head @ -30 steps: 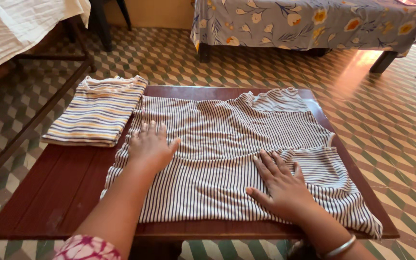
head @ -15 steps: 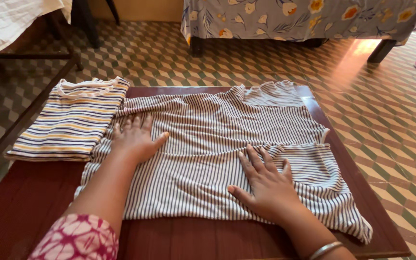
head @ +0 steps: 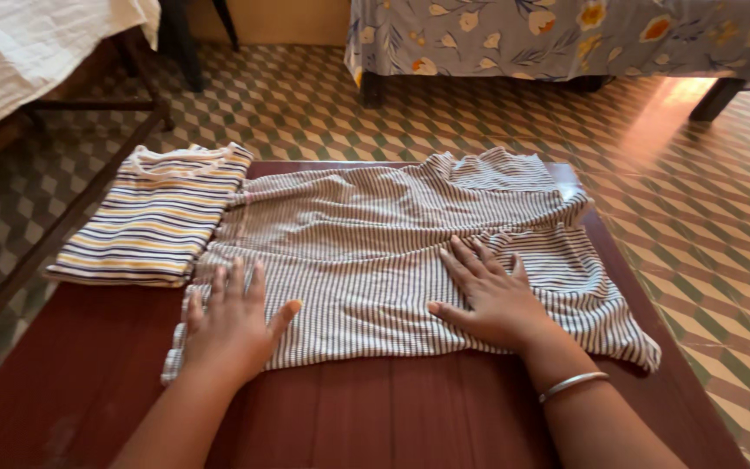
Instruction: The person folds a yellow and black striped shirt on a wooden table, then picks up a black and white striped shirt and begins folding it. The person smooths and aligns the fabric before folding each shirt into a compact rectangle.
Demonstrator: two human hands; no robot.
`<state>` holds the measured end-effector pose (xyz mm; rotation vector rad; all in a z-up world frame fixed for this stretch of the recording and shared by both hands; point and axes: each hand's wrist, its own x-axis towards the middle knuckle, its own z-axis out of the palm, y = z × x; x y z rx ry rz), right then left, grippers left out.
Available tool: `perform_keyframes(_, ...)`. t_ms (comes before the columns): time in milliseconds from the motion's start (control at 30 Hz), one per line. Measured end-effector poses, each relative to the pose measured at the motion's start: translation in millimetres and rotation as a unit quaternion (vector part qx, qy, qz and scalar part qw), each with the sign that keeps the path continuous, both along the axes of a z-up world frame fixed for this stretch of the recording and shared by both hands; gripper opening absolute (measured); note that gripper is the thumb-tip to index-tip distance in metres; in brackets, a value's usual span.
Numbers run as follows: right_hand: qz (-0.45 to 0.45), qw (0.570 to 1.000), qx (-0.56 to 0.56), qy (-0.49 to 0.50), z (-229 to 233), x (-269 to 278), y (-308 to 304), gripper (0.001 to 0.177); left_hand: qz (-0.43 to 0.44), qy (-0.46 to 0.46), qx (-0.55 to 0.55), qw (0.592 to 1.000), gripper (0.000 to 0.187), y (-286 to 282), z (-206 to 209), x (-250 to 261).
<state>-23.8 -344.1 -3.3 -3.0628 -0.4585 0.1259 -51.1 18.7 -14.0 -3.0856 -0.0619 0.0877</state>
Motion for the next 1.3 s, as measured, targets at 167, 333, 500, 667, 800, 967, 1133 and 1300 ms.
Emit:
perform_keyframes(167,-0.025,1.000,-0.012,0.014,2,-10,1,0.098,0.029,0.024,-0.015,0.999,0.100,8,1,-10)
perform_keyframes(333,-0.055,0.997,-0.021,0.040,3,-40,-2,0.098,0.021,0.075,-0.009,0.997,0.104,5,23,-19)
perform_keyframes(500,-0.056,0.997,-0.026,0.042,2,-54,-6,0.098,0.049,0.189,0.007,0.981,0.108,-6,63,-33)
perform_keyframes(667,-0.059,0.997,-0.032,0.038,2,-52,-6,0.098,0.067,0.118,0.010,0.991,0.098,-15,68,-32)
perform_keyframes(800,-0.052,0.998,-0.022,0.031,-1,-54,-8,0.099,0.001,0.015,-0.039,0.999,0.096,-14,42,-1)
perform_keyframes(967,-0.032,0.999,0.007,-0.019,-1,-58,-9,0.100,-0.011,0.003,-0.057,0.998,0.097,-15,22,65)
perform_keyframes(1133,-0.077,0.996,0.023,-0.032,2,-59,-10,0.085,0.019,0.034,-0.064,0.997,0.094,-24,14,92)
perform_keyframes(1300,-0.060,0.993,0.060,-0.082,11,-20,-2,0.079,0.014,0.030,-0.050,0.998,0.093,-22,16,91)
